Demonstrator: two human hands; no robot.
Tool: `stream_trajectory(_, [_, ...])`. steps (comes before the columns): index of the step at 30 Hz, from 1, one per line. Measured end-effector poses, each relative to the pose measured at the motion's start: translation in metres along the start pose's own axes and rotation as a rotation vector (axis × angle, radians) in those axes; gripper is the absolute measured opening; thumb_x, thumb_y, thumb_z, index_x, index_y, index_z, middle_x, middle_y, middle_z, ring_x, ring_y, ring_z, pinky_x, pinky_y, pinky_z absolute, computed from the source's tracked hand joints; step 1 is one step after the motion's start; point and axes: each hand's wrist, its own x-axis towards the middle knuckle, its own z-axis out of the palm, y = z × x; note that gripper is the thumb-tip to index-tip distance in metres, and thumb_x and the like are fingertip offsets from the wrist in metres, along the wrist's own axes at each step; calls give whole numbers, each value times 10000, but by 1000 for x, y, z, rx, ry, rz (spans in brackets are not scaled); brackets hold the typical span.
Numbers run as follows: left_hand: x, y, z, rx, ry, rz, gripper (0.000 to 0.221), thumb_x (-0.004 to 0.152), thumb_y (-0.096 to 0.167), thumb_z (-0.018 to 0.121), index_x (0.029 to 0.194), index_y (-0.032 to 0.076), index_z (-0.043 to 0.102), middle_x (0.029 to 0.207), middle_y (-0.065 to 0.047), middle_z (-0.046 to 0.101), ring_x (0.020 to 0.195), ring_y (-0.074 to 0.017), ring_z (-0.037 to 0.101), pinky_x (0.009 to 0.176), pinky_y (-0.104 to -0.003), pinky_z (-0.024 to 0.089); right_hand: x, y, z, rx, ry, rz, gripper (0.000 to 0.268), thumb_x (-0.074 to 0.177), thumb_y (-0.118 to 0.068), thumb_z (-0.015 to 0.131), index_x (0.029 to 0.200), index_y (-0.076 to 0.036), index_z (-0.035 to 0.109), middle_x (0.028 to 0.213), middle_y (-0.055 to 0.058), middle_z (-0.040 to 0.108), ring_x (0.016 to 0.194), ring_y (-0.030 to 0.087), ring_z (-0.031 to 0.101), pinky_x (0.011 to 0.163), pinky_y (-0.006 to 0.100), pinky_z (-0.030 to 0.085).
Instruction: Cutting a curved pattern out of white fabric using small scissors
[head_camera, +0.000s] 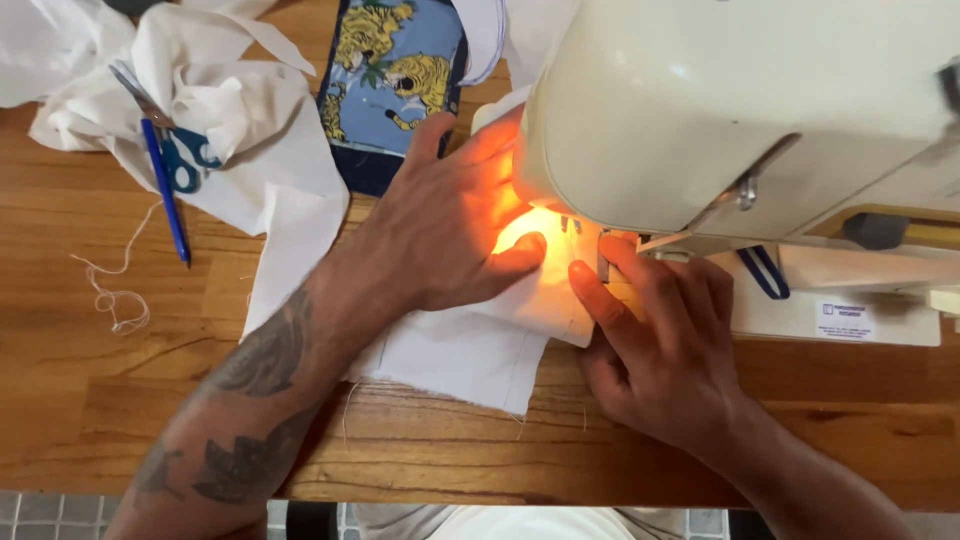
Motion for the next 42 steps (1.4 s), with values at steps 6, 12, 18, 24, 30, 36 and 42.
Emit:
stream_trajectory(6, [1,-1,0,-18,-17,1,412,986,348,667,1324,148,790,1652,-176,651,1618,-356,459,1155,-799,308,-3,1,1,-13,-13,3,603,819,-4,686,1404,-111,778,1526,183,718,1107,397,681,1009,551,472])
stream_trajectory(12, [2,-2,2,8,-2,-14,493,956,332,702,1382,87,741,1653,-176,673,1636,-345,444,1136,-727,319,5,1,-1,-34,7,-56,529,936,29,665,1434,-80,806,1497,162,753,1250,358,749,1041,522,489])
stream_trajectory(18, [2,-2,1,13,-9,-12,484,952,325,724,1375,93,758,1700,-197,633,1656,-333,414,1156,-724,308,5,1,0,-48,-3,-53,540,928,42,678,1444,-80,779,1497,169,745,1253,376,750,1039,521,482])
stream_trajectory(24, [7,-4,1,-6,-18,-31,420,939,347,725,1285,114,774,1711,-186,616,1656,-286,380,1171,-749,308,6,1,1,-76,-2,-40,568,924,31,667,1467,-73,797,1473,150,759,1203,347,744,1020,506,466])
stream_trajectory(30, [10,-9,-1,-15,-19,4,394,950,312,689,1257,76,760,1687,-134,665,1666,-317,375,1201,-735,287,3,2,2,-96,-30,-27,616,906,18,674,1500,-105,777,1497,140,720,1112,345,686,1010,506,465])
stream_trajectory(36, [16,-12,-1,-6,-51,-31,505,924,285,675,1382,73,684,1745,-146,612,1681,-314,383,1216,-738,275,4,2,2,-110,-47,-14,641,938,4,683,1564,-110,758,1515,134,708,1057,348,657,991,507,444])
stream_trajectory(42, [14,-18,0,-7,-16,22,325,980,308,718,1222,105,792,1544,-79,752,1665,-366,413,1233,-712,260,-1,3,5,-88,-25,-16,612,930,-25,685,1524,-130,790,1520,150,723,1129,369,675,1021,527,449])
